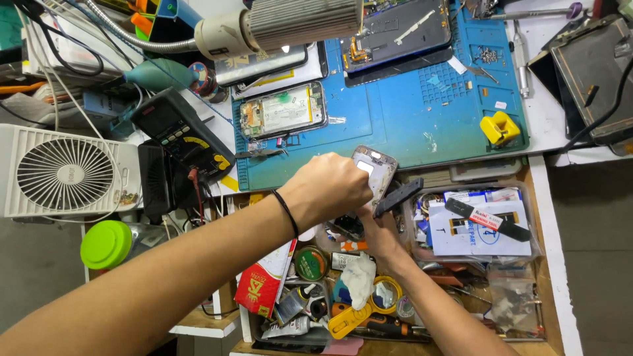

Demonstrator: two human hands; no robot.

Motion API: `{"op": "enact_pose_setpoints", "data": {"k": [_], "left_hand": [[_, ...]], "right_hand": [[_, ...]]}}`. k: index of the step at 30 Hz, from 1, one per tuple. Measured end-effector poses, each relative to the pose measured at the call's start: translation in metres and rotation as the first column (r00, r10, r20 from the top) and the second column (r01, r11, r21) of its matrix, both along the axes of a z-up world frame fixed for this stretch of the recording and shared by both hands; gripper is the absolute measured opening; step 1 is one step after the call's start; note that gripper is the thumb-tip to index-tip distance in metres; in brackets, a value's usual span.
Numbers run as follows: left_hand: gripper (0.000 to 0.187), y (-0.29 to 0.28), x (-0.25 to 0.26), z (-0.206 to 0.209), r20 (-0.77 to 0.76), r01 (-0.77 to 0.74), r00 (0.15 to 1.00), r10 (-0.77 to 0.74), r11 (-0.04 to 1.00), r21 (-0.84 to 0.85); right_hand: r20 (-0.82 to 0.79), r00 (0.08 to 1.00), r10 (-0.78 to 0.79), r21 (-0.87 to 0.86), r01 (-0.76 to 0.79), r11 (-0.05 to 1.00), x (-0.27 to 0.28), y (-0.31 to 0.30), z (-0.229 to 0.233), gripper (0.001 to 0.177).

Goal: The person uses a soldering iron to work on the internal components of a disassembled smartphone held in their left hand. The workspace is cluttered with various tools and electronic parts.

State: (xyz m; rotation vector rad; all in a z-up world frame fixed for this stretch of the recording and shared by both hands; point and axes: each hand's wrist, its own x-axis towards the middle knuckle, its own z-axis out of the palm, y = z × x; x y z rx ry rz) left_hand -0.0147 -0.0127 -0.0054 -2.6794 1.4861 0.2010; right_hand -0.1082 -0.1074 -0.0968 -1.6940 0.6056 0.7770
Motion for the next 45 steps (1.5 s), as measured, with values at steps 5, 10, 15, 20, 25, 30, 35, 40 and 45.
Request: {"op": "enact_pose_setpoints", "data": {"k": [5, 10, 15, 20, 25, 30, 35, 40, 45], "left_hand": [[0.02, 0.005, 0.012, 0.007, 0.084, 0.065, 0.994, -0.066, 0.998, 0.013], [0.021, 0.0, 0.011, 0.012, 0.1, 0.018, 0.995, -0.02, 1.0, 0.019], [0.014, -0.002, 0.013, 0.009, 0.085, -0.07, 0.994, 0.067, 0.997, 0.024], [0.015, 0.002, 0.009, 0.007, 0.078, -0.218, 0.973, 0.216, 0.976, 0.027], [0.017, -0.002, 0.006, -0.002, 0.078, -0.344, 0.937, 0.342, 0.939, 0.013], [0.017, 0.006, 0.018, -0.013, -0.017, -0.577, 0.815, 0.579, 0.815, 0.056], [0.012, 0.023, 0.009, -0.012, -0.116, -0.573, 0.807, 0.58, 0.815, 0.091], [0.021, 0.015, -0.003, 0.014, -0.009, -0.374, 0.928, 0.373, 0.928, -0.004], [0.023, 0.021, -0.005, 0.002, 0.117, -0.127, 0.984, 0.132, 0.99, -0.057]], "right_hand": [[-0.063, 0.998, 0.018, 0.044, -0.015, 0.999, -0.006, 0.007, -0.032, 0.104], [-0.031, 0.999, -0.02, 0.055, 0.022, 0.998, -0.002, 0.003, -0.019, 0.094], [0.054, 0.996, -0.069, 0.122, 0.062, 0.991, 0.036, -0.011, 0.084, 0.093], [-0.008, 0.996, -0.089, 0.174, 0.089, 0.981, 0.023, -0.009, 0.06, 0.104], [0.039, 0.99, -0.132, 0.211, 0.121, 0.97, 0.006, -0.001, 0.02, 0.101], [0.091, 0.964, -0.248, 0.264, 0.217, 0.94, -0.003, 0.005, -0.012, 0.099], [0.177, 0.962, -0.207, 0.278, 0.153, 0.948, -0.009, 0.003, -0.034, 0.088], [0.146, 0.968, -0.206, 0.266, 0.162, 0.95, -0.011, -0.006, 0.006, 0.104], [0.116, 0.963, -0.245, 0.274, 0.206, 0.939, 0.005, -0.009, 0.059, 0.095]]}}
